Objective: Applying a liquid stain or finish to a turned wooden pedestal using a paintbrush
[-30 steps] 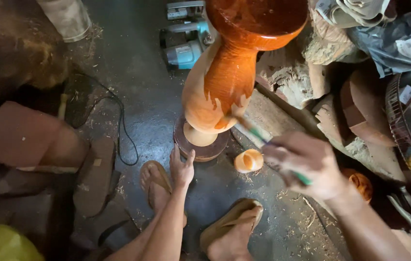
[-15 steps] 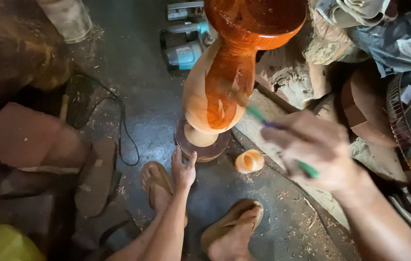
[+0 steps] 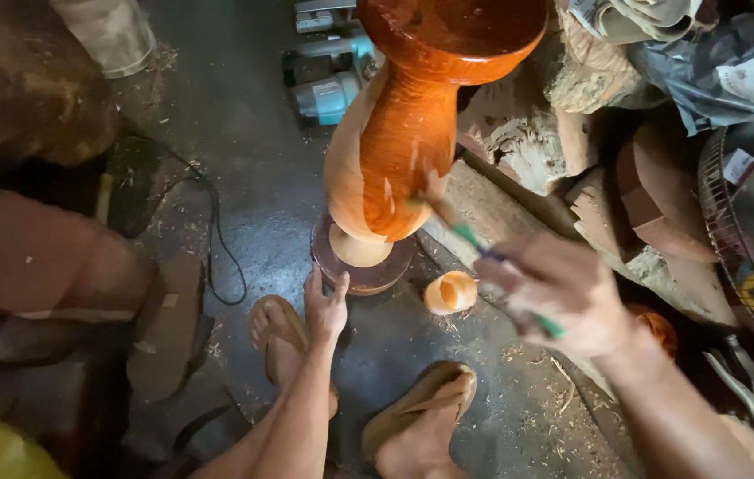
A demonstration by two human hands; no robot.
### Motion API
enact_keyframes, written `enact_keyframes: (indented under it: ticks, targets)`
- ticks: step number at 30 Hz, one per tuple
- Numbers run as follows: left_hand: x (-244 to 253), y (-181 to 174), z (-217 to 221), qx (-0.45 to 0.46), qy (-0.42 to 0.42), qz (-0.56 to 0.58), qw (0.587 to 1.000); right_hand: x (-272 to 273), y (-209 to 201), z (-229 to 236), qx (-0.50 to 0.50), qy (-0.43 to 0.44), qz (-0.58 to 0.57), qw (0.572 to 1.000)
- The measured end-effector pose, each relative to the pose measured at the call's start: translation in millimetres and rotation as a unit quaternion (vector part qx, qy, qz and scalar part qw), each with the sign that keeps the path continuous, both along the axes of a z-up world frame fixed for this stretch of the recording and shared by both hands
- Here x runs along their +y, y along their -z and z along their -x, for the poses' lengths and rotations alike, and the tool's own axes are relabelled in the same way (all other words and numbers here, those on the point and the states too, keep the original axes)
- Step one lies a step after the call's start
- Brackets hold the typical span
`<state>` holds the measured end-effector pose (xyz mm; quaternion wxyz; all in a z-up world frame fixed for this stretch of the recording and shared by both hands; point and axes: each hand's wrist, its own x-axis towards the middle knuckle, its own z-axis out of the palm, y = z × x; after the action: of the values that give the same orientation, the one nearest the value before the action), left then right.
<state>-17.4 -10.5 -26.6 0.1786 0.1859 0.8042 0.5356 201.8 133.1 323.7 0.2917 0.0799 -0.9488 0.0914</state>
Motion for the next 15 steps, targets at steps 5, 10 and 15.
enact_keyframes:
  ticks: [5,10,15]
  targets:
    - [3.6,-3.9,4.6,-0.080,0.025,0.041,0.996,-1.0,-42.8,-3.2,0.067,0.039,-0.069,0.995]
    - [1.1,-23.6,8.3,-0.113,0.026,0.024,0.993,-49.8,-17.1,4.6,-0.007,0.002,0.018,1.000]
    - [0.2,-14.8,5.0,-0.099,0.025,0.018,0.995,-31.1,-20.4,23.4,-0.027,-0.008,0.021,0.999]
